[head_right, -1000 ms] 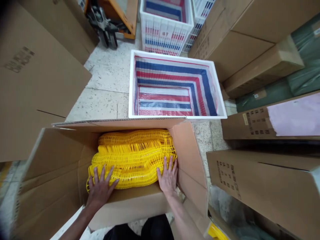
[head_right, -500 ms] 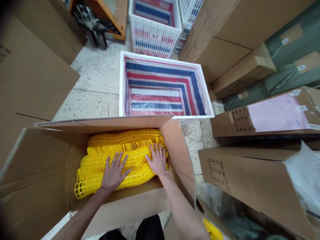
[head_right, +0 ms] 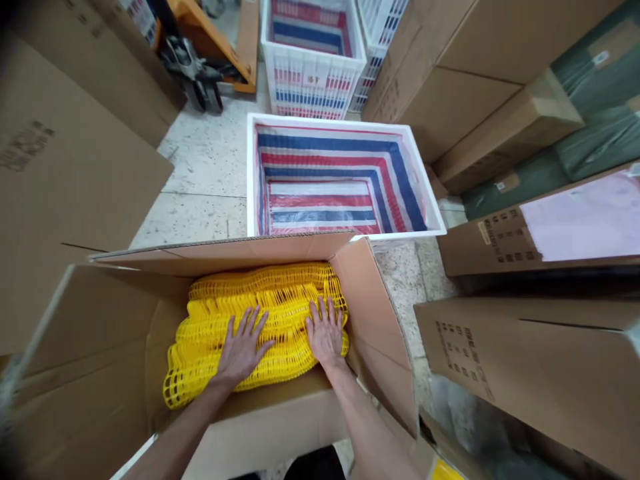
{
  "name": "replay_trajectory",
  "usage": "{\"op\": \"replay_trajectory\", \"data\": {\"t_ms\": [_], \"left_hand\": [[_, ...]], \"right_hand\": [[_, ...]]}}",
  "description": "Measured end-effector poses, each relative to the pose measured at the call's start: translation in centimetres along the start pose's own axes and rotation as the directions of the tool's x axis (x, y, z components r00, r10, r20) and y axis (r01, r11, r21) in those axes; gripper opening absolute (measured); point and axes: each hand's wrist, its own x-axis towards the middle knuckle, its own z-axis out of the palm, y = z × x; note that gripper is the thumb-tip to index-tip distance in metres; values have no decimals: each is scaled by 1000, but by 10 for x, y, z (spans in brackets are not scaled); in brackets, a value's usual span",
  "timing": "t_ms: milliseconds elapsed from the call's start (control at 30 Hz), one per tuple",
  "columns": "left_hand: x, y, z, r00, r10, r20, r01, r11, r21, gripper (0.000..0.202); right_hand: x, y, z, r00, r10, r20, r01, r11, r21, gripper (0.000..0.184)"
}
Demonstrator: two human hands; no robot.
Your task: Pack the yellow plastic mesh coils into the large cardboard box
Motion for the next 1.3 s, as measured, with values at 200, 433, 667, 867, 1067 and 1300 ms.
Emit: {"op": "replay_trajectory", "data": {"t_ms": [200,433,667,867,1067,1300], "left_hand": [[3,3,-3,997,-21,75,23,999,-26,72],[-13,-32,-42,974,-117,-193,130,990,57,82],[-24,-48,-48,982,-163,-99,183,952,244,84],[-16,-57,-31,991,-127,-42,134,911,389,84],[-36,-17,-67,991,-68,-115,102,941,321,73],[-120,19,-275,699,-481,-530,426,874,-233,73]], "right_hand": [[1,-9,-3,999,37,30,-37,999,-13,55],[19,0,-22,999,16,-47,-15,1000,19,67],[12,0,-10,992,39,-124,-37,999,12,62],[18,14,4,994,-5,-108,-14,984,-177,60],[6,-12,-36,987,-80,-140,69,994,-85,57],[-58,27,-206,892,3,-453,85,981,175,73]]}}
